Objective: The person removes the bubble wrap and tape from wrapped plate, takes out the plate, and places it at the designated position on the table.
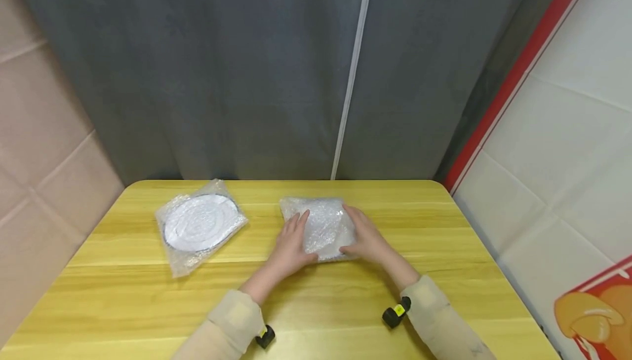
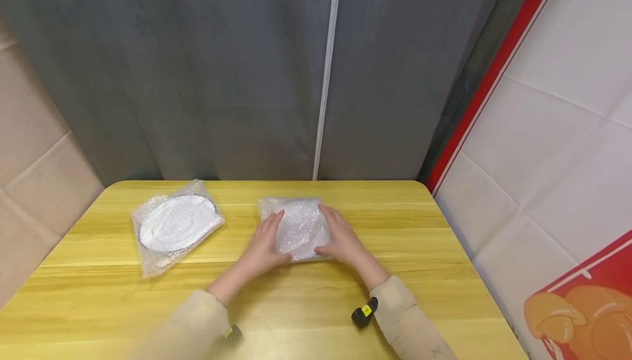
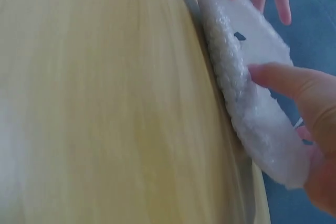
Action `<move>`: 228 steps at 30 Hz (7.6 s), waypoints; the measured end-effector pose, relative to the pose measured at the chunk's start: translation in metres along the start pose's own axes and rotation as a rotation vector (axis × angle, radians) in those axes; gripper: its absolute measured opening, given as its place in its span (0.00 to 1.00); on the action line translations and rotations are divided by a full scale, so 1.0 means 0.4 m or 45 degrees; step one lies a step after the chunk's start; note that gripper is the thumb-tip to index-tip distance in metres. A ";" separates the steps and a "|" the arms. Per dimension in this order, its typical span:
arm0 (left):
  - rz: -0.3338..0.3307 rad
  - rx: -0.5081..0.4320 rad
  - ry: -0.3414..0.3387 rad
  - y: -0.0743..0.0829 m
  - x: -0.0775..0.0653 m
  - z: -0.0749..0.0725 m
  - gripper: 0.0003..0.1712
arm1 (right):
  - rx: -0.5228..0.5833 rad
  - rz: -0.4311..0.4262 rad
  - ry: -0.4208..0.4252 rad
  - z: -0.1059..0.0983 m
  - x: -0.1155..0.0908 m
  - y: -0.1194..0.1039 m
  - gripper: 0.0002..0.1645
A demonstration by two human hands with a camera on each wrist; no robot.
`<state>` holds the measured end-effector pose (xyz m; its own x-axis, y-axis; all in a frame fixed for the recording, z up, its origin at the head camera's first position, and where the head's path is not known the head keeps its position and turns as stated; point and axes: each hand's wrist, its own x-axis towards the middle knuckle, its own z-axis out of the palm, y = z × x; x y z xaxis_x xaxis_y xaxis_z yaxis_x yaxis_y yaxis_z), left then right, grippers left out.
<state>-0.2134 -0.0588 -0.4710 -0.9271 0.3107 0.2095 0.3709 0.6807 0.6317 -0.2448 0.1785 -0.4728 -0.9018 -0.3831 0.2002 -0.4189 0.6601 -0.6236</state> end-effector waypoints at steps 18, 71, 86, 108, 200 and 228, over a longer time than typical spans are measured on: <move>-0.035 -0.214 0.099 -0.027 -0.016 -0.034 0.53 | 0.039 -0.079 -0.014 -0.026 -0.037 0.041 0.51; 0.108 0.287 0.378 -0.102 -0.064 -0.180 0.51 | -0.242 -0.143 0.414 -0.085 -0.061 0.101 0.34; 0.178 0.577 0.017 -0.128 -0.073 -0.184 0.27 | -0.535 0.076 0.319 -0.100 -0.066 0.104 0.31; 0.059 0.615 -0.157 -0.124 -0.079 -0.181 0.31 | -0.584 0.054 0.001 -0.092 -0.078 0.114 0.37; -0.160 0.334 -0.449 -0.122 -0.105 -0.137 0.59 | 0.799 0.798 0.157 0.021 0.008 0.028 0.25; -0.218 0.314 -0.494 -0.115 -0.108 -0.158 0.58 | 0.819 0.811 0.370 -0.043 -0.027 0.059 0.25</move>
<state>-0.1938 -0.1456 -0.4617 -0.9049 0.3731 -0.2048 0.2602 0.8657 0.4276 -0.2467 0.2093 -0.4769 -0.9679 0.1588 -0.1948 0.2216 0.1736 -0.9596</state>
